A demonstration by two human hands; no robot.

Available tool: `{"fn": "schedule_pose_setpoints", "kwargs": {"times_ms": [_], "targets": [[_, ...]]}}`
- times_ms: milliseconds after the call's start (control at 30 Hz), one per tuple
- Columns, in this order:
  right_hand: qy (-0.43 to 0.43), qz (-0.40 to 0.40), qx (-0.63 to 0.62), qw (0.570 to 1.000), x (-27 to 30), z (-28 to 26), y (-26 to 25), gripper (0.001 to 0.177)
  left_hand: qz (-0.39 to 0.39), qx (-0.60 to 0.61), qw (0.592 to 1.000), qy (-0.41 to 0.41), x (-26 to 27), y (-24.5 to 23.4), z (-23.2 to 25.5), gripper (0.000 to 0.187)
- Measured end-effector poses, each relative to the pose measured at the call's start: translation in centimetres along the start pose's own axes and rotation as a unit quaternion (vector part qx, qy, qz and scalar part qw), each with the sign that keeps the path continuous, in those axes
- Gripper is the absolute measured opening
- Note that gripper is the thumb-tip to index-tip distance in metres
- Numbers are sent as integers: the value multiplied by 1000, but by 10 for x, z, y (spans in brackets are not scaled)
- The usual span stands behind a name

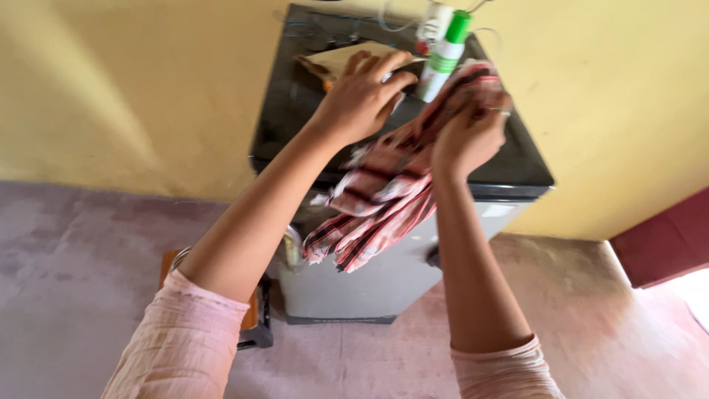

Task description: The person wipes a power adapter and its attached cable with a cloth, and then plugs the adapter into a wall outlet.

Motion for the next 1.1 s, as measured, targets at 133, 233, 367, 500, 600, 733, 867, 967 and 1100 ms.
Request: {"fn": "schedule_pose_setpoints", "kwargs": {"times_ms": [133, 233, 367, 500, 600, 733, 867, 967, 1100], "targets": [[65, 13, -2, 998, -58, 77, -10, 9, -49, 2, 999, 22, -37, 64, 30, 39], [83, -58, -7, 995, -83, 118, 1, 14, -62, -7, 998, 15, -68, 114, 42, 39], [155, -183, -7, 971, -104, 164, 28, 31, -69, 24, 995, -75, -109, 181, 40, 39], [59, -142, -69, 986, -135, 197, 34, 41, -128, 44, 970, -201, -133, 221, 28, 39], [2, -160, -127, 979, -158, 216, 46, 45, -142, 104, 926, -334, -143, 237, 12, 38], [13, -179, -214, 960, -175, 230, 76, 48, -124, 70, 910, -389, -156, 263, -17, 42], [61, -221, -171, 958, -158, 237, 108, 49, -134, 45, 889, -436, -162, 300, -47, 57], [112, -253, -141, 950, -164, 255, 119, 46, -203, 11, 866, -457, -164, 329, -65, 64], [16, -276, -111, 955, -166, 278, 138, 43, -220, -24, 868, -444, -200, 356, -110, 44]]}}
Point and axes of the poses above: each hand's wrist, its own x-axis away from the middle knuckle, its own y-axis out of the palm, z = x × y, the point moved 5 cm from there along -x, towards the middle knuckle, and after that the axes turned 8 degrees about x, right-handed, at the moved point
